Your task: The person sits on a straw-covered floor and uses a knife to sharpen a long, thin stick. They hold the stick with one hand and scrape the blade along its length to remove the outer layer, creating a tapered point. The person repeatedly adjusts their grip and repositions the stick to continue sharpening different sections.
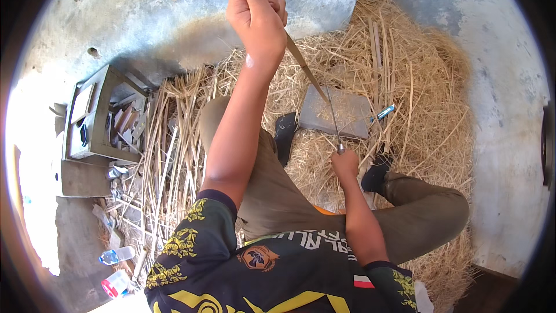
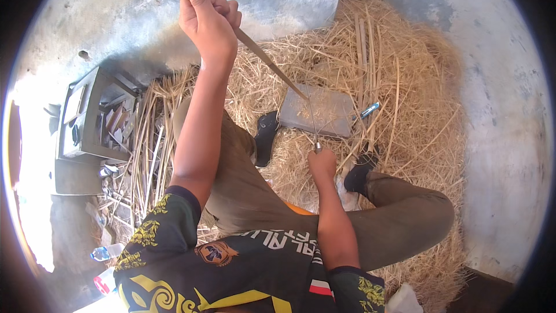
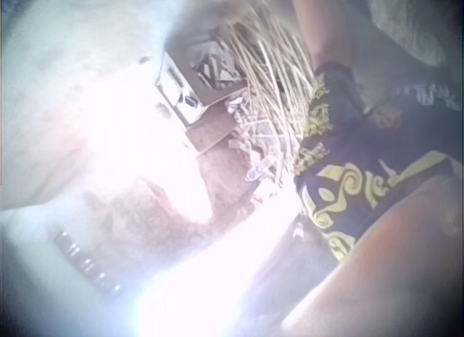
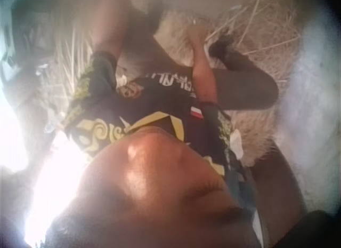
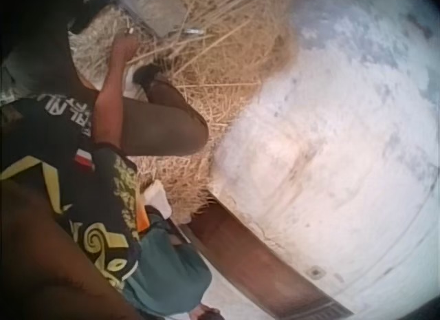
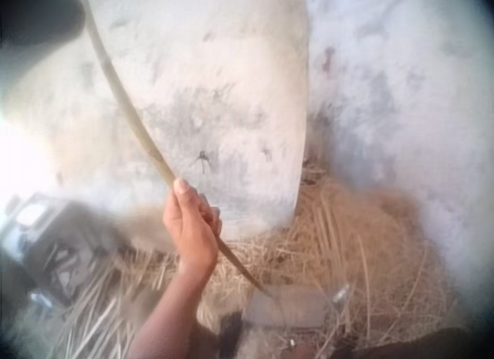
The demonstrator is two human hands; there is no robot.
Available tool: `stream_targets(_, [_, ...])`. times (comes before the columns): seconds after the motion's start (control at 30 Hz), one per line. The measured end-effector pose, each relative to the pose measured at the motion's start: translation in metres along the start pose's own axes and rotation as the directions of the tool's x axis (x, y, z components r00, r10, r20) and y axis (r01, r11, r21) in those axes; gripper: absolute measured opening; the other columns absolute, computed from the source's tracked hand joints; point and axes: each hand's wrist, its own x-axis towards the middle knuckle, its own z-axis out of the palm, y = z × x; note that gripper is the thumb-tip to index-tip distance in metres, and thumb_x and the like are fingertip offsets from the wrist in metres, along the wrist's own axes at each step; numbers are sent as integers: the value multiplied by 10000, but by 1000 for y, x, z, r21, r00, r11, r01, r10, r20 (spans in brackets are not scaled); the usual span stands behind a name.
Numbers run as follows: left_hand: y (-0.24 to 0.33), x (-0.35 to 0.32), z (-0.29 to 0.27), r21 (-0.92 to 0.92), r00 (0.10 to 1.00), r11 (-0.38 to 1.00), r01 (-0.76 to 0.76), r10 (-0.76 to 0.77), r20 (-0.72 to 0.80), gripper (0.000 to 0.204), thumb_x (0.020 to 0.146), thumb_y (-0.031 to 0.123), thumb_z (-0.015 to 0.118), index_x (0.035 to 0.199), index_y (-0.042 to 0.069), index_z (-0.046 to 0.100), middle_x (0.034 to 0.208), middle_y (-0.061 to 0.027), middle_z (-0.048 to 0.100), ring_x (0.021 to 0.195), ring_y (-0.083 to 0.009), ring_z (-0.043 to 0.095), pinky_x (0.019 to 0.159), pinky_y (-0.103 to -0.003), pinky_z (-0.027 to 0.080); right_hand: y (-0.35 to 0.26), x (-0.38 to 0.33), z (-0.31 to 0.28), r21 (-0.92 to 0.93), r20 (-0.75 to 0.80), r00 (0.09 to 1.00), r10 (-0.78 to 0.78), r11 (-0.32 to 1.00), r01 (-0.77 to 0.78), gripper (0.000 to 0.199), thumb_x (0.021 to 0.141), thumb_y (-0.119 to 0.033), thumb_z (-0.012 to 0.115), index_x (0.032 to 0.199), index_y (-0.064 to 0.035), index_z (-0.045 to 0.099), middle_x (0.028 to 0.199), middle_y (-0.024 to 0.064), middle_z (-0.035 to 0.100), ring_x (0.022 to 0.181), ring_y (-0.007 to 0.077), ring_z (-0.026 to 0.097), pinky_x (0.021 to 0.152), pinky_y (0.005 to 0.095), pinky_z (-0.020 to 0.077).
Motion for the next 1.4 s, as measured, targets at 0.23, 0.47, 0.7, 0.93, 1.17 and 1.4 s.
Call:
stream_targets(0.23, [-5, 6, -12, 25, 1000, 999, -20, 20, -4, 460, 1061, 482, 447, 803, 119, 330, 590, 23, 303, 438, -65, 236, 417, -259, 188, -53, -6, -23, 403, -180, 971, -160, 888, 221, 312, 839, -242, 644, 759, 59, 652, 649, 180, 651, 574, 299, 623, 610, 442, 464])
stream_targets(0.47, [-1, 3, -4, 52, 1000, 998, -23, 24, -18, 458, 1059, 490, 447, 812, 123, 332, 597, 19, 306, 451, -71, 241, 431, -263, 199, 14, -6, 26, 174, 85, 996, 16, 984, -31, 318, 816, -257, 653, 792, 60, 669, 713, 207, 675, 644, 340, 653, 645, 461, 486])
stream_targets(0.7, [-2, 1, 2, 39, 999, 999, -23, 22, 25, 448, 1057, 482, 465, 820, 121, 346, 599, 21, 301, 467, -75, 245, 441, -267, 200, 23, 6, 25, 91, 135, 983, 125, 986, -138, 344, 781, -295, 666, 790, 49, 673, 784, 248, 684, 760, 408, 679, 714, 486, 505])
stream_targets(0.93, [0, 2, -1, 56, 1000, 998, -28, 27, 11, 410, 1071, 427, 452, 818, 123, 346, 590, 26, 285, 468, -78, 234, 441, -272, 197, -70, -16, -36, 269, -11, 978, -207, 942, 202, 304, 804, -277, 656, 765, 25, 641, 710, 241, 629, 678, 379, 641, 668, 493, 467])
stream_targets(1.17, [-2, 2, -1, 63, 999, 998, -30, 29, 18, 417, 1067, 430, 459, 820, 116, 338, 595, 16, 286, 458, -86, 233, 439, -276, 200, 4, -4, 5, 52, 63, 997, 52, 997, -55, 259, 795, -229, 669, 834, 26, 683, 756, 180, 675, 699, 336, 667, 691, 445, 503])
stream_targets(1.4, [0, 2, 7, 88, 1000, 996, -13, 13, 0, 425, 1062, 435, 469, 817, 113, 339, 592, 12, 293, 448, -87, 235, 432, -279, 199, 41, 15, 24, 253, 192, 923, 333, 892, -375, 276, 787, -219, 678, 775, 56, 656, 685, 154, 655, 565, 269, 641, 569, 417, 513])
